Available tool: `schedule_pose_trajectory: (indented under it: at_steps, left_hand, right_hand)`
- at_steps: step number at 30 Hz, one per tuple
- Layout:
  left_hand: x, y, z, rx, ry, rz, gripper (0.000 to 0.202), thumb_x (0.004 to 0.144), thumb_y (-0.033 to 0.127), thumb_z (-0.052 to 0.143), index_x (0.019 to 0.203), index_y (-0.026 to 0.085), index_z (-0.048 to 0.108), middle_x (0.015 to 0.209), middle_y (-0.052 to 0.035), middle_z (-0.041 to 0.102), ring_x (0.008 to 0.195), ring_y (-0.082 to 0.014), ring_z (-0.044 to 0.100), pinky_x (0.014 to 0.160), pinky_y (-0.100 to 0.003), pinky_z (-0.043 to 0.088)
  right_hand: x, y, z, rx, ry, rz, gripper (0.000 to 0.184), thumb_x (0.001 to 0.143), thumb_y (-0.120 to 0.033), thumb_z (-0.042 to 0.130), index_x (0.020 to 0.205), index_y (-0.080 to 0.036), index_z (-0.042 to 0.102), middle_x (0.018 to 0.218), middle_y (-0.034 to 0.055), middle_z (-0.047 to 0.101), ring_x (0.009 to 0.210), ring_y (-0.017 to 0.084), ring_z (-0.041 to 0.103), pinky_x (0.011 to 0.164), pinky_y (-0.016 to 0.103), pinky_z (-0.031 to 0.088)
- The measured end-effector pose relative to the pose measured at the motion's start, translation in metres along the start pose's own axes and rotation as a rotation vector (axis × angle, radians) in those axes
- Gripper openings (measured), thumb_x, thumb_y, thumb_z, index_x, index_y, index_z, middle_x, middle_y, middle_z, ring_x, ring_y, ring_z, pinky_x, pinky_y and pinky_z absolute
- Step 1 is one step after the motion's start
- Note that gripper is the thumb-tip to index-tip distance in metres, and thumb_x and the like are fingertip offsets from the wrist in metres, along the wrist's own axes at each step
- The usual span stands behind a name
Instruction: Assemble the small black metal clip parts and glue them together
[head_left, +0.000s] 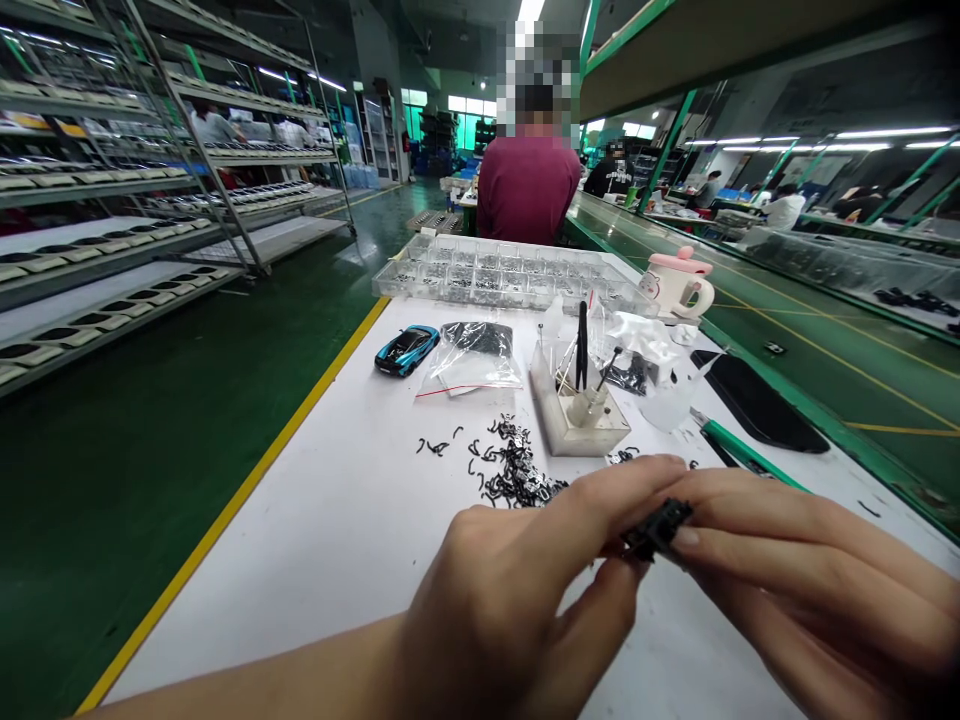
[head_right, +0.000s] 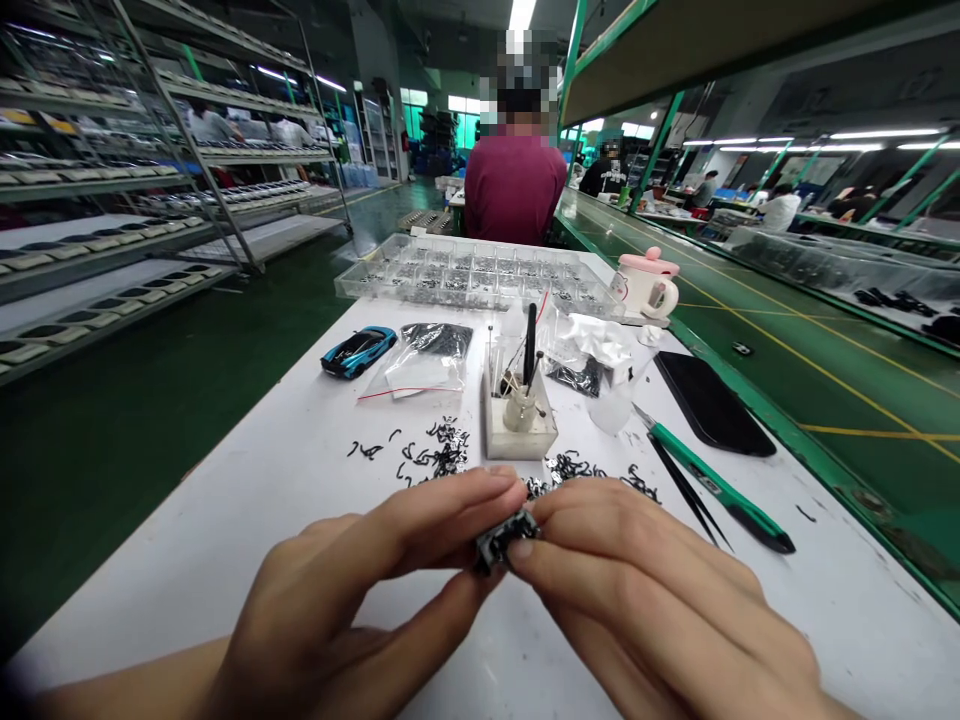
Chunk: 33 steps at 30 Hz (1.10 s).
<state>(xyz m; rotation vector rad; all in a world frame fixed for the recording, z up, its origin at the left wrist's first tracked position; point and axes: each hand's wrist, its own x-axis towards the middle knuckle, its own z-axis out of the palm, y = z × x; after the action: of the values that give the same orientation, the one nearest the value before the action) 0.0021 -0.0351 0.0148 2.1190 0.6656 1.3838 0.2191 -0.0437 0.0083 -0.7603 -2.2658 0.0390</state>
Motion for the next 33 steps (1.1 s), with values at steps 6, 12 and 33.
schedule_pose_trajectory:
  at_steps: [6,12,33]
  left_hand:
    - [0.001,-0.005,0.0,-0.029,0.007,0.004,0.049,0.076,-0.007,0.058,0.123,0.006,0.051,0.119,-0.0039,0.066,0.103,-0.0099,0.065,0.096,-0.008,0.046]
    - [-0.002,-0.003,0.0,0.07,-0.034,0.025,0.051,0.078,-0.007,0.054,0.126,0.009,0.05,0.12,-0.0028,0.065,0.101,-0.0094,0.065,0.095,-0.008,0.045]
    - [-0.002,0.004,0.002,0.04,-0.056,-0.19,0.044,0.081,0.002,0.063,0.117,0.026,0.055,0.105,0.0053,0.071,0.087,-0.0077,0.07,0.083,-0.007,0.051]
  right_hand:
    - [0.011,-0.009,0.003,0.16,0.061,0.154,0.034,0.081,-0.009,0.06,0.109,-0.027,0.062,0.111,0.0037,0.064,0.096,0.021,0.065,0.078,0.026,0.057]
    - [0.015,-0.008,0.01,0.345,0.145,0.32,0.032,0.08,-0.01,0.066,0.103,-0.028,0.054,0.098,-0.0001,0.061,0.097,0.015,0.061,0.087,0.022,0.052]
    - [0.046,-0.012,0.002,0.948,-0.094,0.798,0.02,0.078,-0.009,0.067,0.088,-0.024,0.06,0.085,-0.0045,0.064,0.085,0.011,0.065,0.076,0.016,0.055]
